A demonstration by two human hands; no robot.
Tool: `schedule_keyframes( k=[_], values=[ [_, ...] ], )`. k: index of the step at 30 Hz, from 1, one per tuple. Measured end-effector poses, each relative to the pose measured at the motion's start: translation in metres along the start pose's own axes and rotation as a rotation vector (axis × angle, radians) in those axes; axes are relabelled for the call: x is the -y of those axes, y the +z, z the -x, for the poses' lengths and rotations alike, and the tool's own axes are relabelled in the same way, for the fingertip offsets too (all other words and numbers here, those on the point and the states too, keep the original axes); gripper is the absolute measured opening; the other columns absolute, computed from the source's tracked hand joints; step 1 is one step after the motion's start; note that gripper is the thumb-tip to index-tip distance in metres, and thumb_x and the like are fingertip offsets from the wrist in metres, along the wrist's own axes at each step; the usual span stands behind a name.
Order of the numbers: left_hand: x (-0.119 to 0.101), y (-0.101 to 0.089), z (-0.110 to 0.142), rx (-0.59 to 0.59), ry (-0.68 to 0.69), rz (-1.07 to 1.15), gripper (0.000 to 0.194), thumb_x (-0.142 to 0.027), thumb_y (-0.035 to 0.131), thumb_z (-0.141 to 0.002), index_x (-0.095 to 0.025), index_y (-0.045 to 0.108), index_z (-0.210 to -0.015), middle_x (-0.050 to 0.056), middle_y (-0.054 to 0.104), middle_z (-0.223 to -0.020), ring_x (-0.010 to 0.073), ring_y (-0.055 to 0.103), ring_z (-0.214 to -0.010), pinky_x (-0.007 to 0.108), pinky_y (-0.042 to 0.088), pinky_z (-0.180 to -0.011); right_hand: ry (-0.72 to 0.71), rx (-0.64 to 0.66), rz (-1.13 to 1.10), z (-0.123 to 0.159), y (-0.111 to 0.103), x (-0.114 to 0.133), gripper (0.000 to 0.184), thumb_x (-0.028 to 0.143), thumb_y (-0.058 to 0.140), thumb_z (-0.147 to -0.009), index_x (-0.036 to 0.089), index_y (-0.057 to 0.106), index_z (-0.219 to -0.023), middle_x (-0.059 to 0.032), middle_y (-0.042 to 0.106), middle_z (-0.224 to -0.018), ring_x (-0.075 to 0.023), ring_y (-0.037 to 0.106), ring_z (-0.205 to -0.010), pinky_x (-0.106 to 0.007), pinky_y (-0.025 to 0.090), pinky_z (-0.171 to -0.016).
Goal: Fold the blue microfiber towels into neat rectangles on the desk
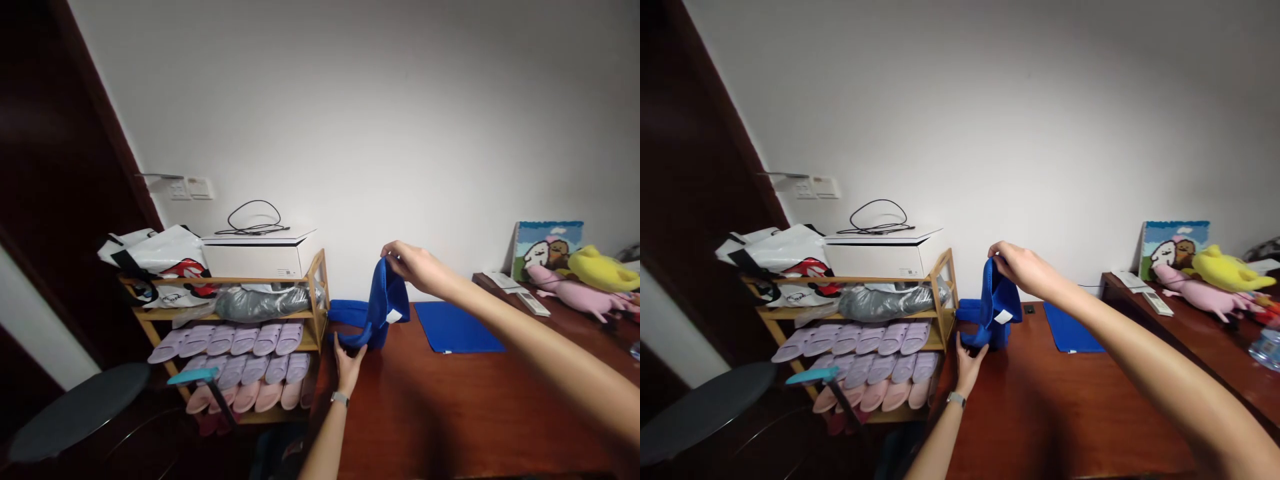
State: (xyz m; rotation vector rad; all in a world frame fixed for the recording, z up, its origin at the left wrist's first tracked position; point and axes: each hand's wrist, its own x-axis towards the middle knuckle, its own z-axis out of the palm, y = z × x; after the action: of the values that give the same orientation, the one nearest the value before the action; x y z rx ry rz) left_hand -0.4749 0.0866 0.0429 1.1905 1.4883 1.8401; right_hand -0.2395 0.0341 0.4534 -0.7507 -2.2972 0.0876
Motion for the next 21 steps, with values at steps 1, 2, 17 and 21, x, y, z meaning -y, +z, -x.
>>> schedule_keyframes(
  k=[1, 2, 17, 21],
  values=[
    [-0.013, 0.002, -0.001, -0.028, 0.038, 0.011, 0.101, -0.052, 0.081, -0.076, -0.02, 0.031, -0.158, 0.02, 0.048, -0.157, 0.0331, 0.05, -0.144, 0.045, 0.041, -0.118, -0.027, -0.018, 0.017, 0.007, -0.009, 0.005, 0.03, 0.032, 0.04, -0.102, 0.022, 0.06, -0.123, -0.0049, 0.07, -0.096, -0.015, 0.06, -0.068, -0.031, 0.047, -0.068],
    [-0.025, 0.002, -0.003, -0.033, 0.067, -0.003, 0.091, -0.051, 0.08, -0.077, -0.02, 0.04, -0.153, 0.018, 0.051, -0.155, 0.0327, 0.049, -0.145, 0.045, 0.04, -0.119, -0.053, -0.031, 0.039, 0.015, -0.019, 0.009, 0.031, 0.03, 0.04, -0.102, 0.023, 0.06, -0.124, -0.0065, 0.07, -0.102, -0.0161, 0.062, -0.073, -0.032, 0.049, -0.071],
    [-0.158, -0.07, -0.036, 0.55, 0.09, -0.259, 0.015, -0.033, 0.073, -0.07, -0.022, 0.065, -0.076, 0.0, 0.069, -0.076, 0.0219, 0.066, -0.079, 0.032, 0.053, -0.076, 0.507, -0.349, -0.09, 0.162, -0.089, -0.071, 0.025, 0.047, 0.059, -0.087, 0.023, 0.067, -0.085, 0.0001, 0.07, -0.075, -0.018, 0.062, -0.068, -0.028, 0.047, -0.063],
    [-0.172, -0.013, -0.015, 0.344, 0.142, -0.308, 0.028, -0.031, 0.076, -0.068, -0.024, 0.067, -0.094, 0.005, 0.07, -0.097, 0.0255, 0.066, -0.099, 0.04, 0.052, -0.096, 0.668, -0.336, -0.421, 0.16, -0.058, -0.081, 0.025, 0.047, 0.059, -0.083, 0.023, 0.06, -0.075, 0.0012, 0.064, -0.068, -0.0175, 0.059, -0.065, -0.028, 0.048, -0.059]
  ],
)
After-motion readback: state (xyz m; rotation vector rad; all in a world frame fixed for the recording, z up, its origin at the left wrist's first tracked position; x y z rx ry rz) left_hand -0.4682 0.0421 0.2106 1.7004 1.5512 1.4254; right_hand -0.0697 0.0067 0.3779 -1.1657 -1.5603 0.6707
